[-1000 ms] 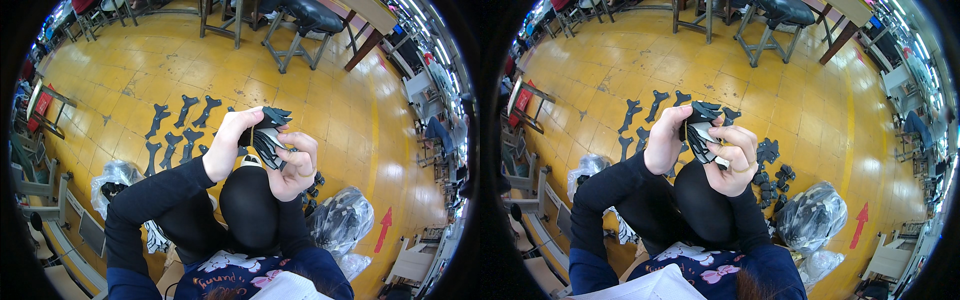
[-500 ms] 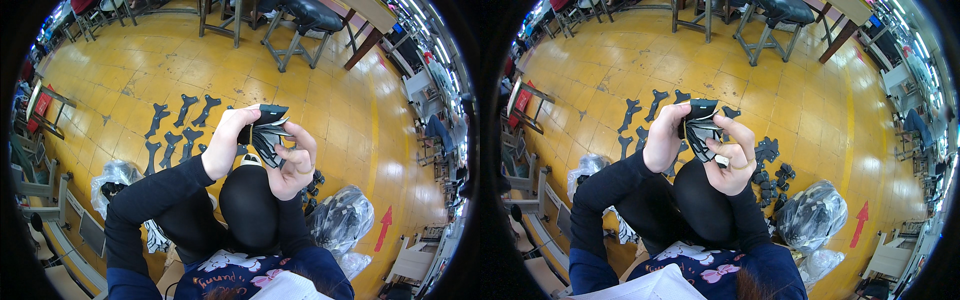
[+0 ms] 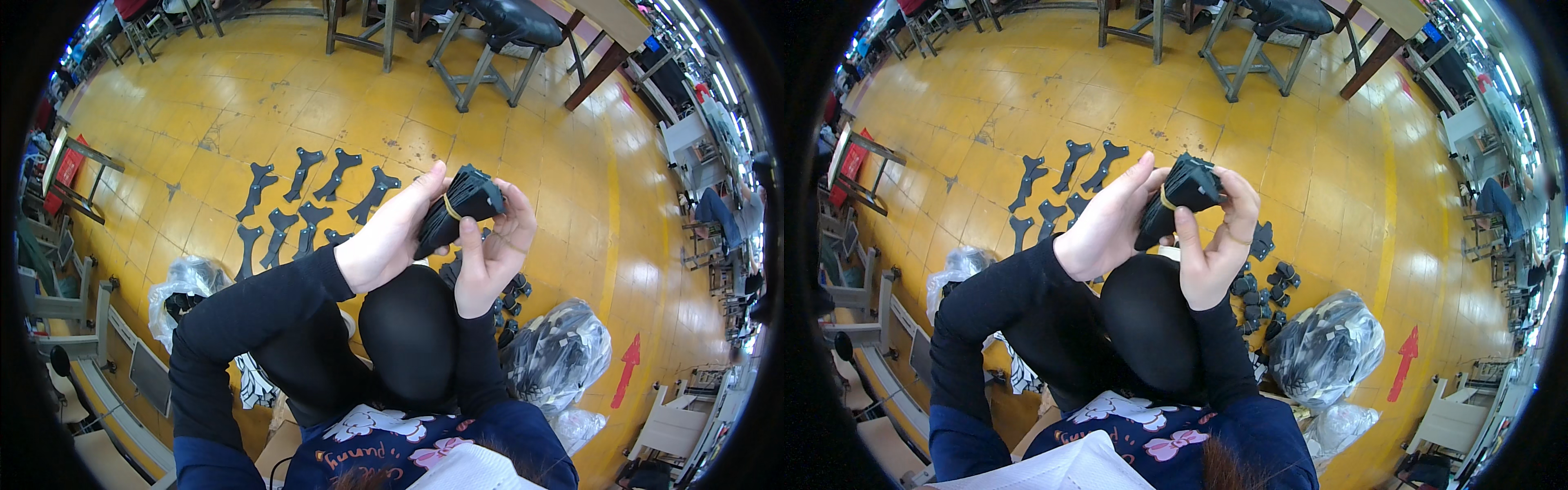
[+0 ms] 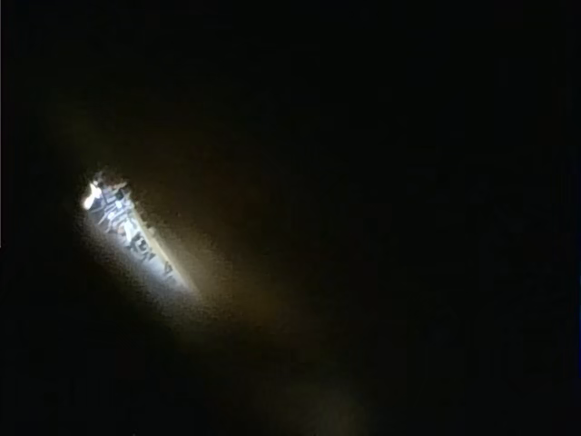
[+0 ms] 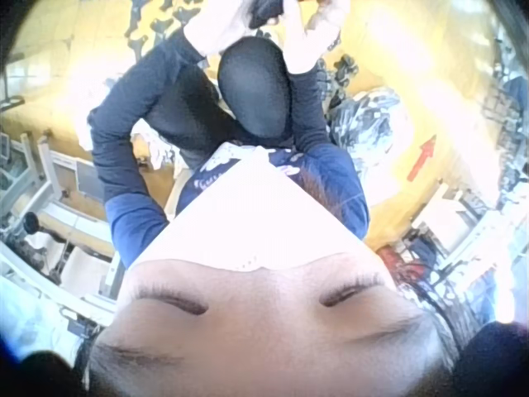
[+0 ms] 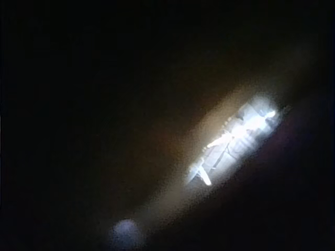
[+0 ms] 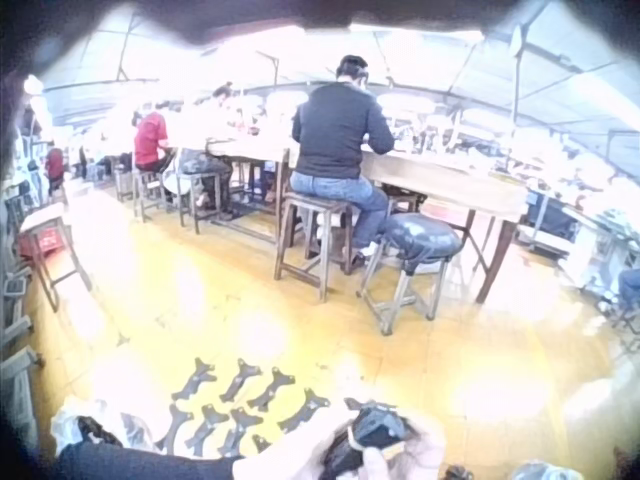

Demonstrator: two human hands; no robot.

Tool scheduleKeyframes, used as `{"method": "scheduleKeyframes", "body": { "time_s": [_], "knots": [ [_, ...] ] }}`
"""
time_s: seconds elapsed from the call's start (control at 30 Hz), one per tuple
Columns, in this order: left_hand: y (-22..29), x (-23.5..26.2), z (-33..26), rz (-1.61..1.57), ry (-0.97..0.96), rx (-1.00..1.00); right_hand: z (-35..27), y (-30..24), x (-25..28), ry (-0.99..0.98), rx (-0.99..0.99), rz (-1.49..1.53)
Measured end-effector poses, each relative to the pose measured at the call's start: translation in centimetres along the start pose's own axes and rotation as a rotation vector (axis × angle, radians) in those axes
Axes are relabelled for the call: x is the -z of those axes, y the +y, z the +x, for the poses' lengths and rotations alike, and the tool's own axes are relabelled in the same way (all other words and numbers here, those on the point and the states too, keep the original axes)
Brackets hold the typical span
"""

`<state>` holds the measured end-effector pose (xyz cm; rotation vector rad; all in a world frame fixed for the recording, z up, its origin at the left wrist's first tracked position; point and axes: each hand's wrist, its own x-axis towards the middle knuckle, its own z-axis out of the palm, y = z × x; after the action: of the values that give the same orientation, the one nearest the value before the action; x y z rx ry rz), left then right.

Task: The person sits on the floor and sorts small black plastic parts by picking them up, inspecting them, and arranging them into neat rows. The person handles the parts by hand, repeatedly picking up individual pieces and placing them in organized lines on the yellow floor.

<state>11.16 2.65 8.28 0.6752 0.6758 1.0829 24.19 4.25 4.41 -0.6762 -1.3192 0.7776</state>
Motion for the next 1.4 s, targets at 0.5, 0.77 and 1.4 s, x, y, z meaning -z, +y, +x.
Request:
{"method": "scheduleKeyframes", "body": {
  "time_s": [0.5, 0.77, 1.4],
  "knots": [
    [0.0, 0.9, 0.5, -0.125, 0.010, 0.115, -0.8, 0.4, 1.2, 0.024, 0.116, -0.363],
    [-1.8, 0.3, -0.3, 0.951, -0.027, -0.272, -0.8, 1.4, 4.1, -0.157, 0.302, -0.427],
    [-0.6, -1.7, -2.2, 0.978, -0.346, -0.255, -3.3, 2.2, 12.4, -0.624, 0.329, 0.300]
  ]
}}
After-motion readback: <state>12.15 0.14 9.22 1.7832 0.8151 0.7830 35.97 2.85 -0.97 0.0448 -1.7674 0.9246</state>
